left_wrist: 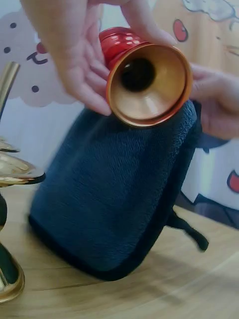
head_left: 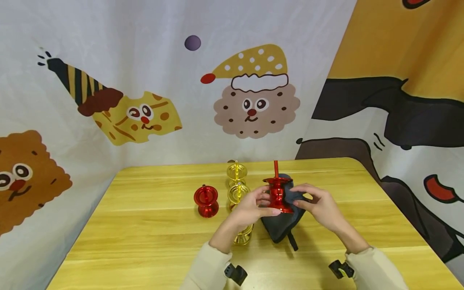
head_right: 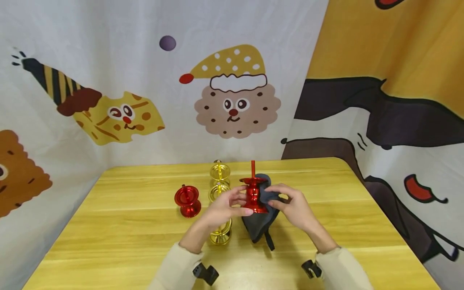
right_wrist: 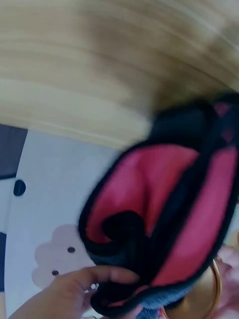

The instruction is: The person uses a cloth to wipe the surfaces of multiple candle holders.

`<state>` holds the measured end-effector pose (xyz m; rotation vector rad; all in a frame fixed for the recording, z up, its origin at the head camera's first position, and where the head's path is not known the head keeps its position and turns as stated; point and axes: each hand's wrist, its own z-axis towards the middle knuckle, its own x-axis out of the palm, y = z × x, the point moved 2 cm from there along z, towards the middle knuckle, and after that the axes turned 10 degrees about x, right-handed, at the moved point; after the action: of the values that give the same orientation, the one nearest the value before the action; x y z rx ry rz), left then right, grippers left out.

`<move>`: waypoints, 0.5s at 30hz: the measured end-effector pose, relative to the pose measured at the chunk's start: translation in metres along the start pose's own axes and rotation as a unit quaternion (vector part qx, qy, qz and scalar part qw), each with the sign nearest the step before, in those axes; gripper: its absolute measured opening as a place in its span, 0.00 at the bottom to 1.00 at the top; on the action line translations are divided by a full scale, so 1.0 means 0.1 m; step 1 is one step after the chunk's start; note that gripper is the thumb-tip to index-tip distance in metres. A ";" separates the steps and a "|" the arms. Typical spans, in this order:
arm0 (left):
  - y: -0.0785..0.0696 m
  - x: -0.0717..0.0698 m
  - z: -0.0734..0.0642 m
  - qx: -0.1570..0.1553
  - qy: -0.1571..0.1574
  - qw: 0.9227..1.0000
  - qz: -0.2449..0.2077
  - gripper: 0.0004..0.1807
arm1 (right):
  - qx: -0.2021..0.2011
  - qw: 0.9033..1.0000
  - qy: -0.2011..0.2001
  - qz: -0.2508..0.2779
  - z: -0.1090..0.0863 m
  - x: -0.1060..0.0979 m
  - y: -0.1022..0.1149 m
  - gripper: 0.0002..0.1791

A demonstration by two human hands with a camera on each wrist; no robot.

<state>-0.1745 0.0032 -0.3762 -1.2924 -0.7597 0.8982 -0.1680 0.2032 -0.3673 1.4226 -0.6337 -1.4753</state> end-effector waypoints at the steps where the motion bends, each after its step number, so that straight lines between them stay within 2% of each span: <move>1: -0.01 -0.01 0.00 0.000 0.006 1.000 -0.021 0.35 | 0.011 1.000 0.006 0.014 0.01 -0.01 -0.02 0.15; 4: -0.02 -0.01 -0.01 -0.001 0.011 0.999 -0.041 0.36 | 0.030 0.999 0.009 0.029 0.01 -0.01 -0.05 0.15; 6: -0.01 0.01 -0.01 0.001 0.000 1.000 0.001 0.37 | 0.023 1.000 0.002 0.013 0.01 0.01 -0.03 0.15; 8: 0.00 0.04 -0.01 0.012 -0.015 0.997 0.071 0.39 | 0.003 1.000 -0.012 -0.024 0.00 0.05 0.02 0.16; 10: 0.01 0.08 -0.01 0.026 -0.036 0.988 0.149 0.40 | -0.025 0.997 -0.029 -0.070 -0.01 0.10 0.07 0.17; 12: 0.01 0.11 0.00 0.034 -0.053 0.974 0.219 0.40 | -0.057 0.990 -0.046 -0.119 -0.02 0.15 0.12 0.18; 14: 0.01 0.13 0.00 0.036 -0.060 0.962 0.265 0.40 | -0.086 0.983 -0.057 -0.152 -0.04 0.19 0.16 0.19; 15: 0.01 0.13 0.00 0.031 -0.060 0.958 0.279 0.40 | -0.095 0.980 -0.060 -0.163 -0.05 0.21 0.18 0.19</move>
<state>-0.1688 0.0148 -0.3776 -1.4313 -0.4531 1.4520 -0.1559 0.1790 -0.3622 1.3394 -0.3278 -1.8371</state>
